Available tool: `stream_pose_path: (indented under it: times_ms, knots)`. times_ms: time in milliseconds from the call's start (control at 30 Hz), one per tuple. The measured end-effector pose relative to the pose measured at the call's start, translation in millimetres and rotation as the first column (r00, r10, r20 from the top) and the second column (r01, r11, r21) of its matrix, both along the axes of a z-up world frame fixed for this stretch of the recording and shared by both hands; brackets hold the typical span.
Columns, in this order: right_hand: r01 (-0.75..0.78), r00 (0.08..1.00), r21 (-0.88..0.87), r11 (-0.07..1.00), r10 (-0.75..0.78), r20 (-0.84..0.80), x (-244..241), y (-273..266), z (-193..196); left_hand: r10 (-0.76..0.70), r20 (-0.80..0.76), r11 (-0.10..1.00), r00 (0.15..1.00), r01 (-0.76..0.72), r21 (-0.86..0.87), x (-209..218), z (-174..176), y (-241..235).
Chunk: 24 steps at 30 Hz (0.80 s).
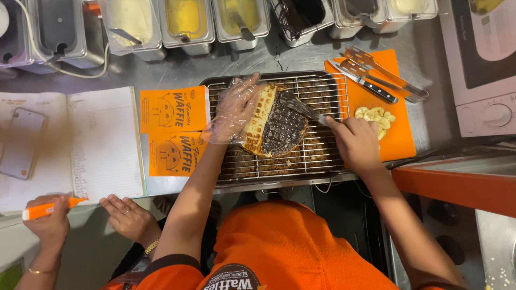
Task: The person slices bananas on a cutting board and places them on a cooling rack. They retrieve a cooked waffle from a waffle iron and place it on the rack. The person spreads a dark chocolate spread over the waffle and arranges the sliced bananas on top. Finally, they fold the waffle in half to enclose the filling.
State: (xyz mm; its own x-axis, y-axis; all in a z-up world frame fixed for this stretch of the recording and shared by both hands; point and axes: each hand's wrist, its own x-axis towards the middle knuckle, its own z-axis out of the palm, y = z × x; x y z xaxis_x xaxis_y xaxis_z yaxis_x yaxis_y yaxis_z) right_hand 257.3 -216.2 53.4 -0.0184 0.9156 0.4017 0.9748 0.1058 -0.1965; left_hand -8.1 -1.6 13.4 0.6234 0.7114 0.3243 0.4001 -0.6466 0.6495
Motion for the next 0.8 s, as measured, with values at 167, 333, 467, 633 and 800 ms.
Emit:
stream_pose_path:
  times_ms: [167, 333, 467, 633, 800]
  knots:
    - [0.011, 0.993, 0.006, 1.0, -0.01, -0.121, -4.9, 13.4, -18.1, 0.034, -0.076, 0.999, 0.997, -0.036, -0.019, -1.4, -8.2, -0.1]
    - [0.01, 0.96, -0.039, 0.999, -0.021, -0.28, -9.1, 9.7, -17.2, 0.033, -0.139, 0.999, 0.99, -0.037, -0.025, -3.5, -16.9, 0.1]
    - [-0.108, 0.945, -0.059, 0.992, 0.084, -0.315, -11.2, -10.5, -6.2, -0.047, -0.184, 0.995, 0.982, 0.063, 0.083, 0.2, -26.2, 6.2]
    - [-0.138, 0.847, -0.071, 0.988, 0.08, -0.525, -5.2, -6.0, -5.3, -0.045, -0.201, 0.994, 0.979, 0.064, 0.086, 0.4, -30.9, 8.9]
    - [-0.157, 0.916, -0.122, 0.98, 0.098, -0.388, -9.4, -1.6, -8.9, -0.034, -0.267, 0.999, 0.963, 0.043, 0.028, 3.1, -32.1, 8.5]
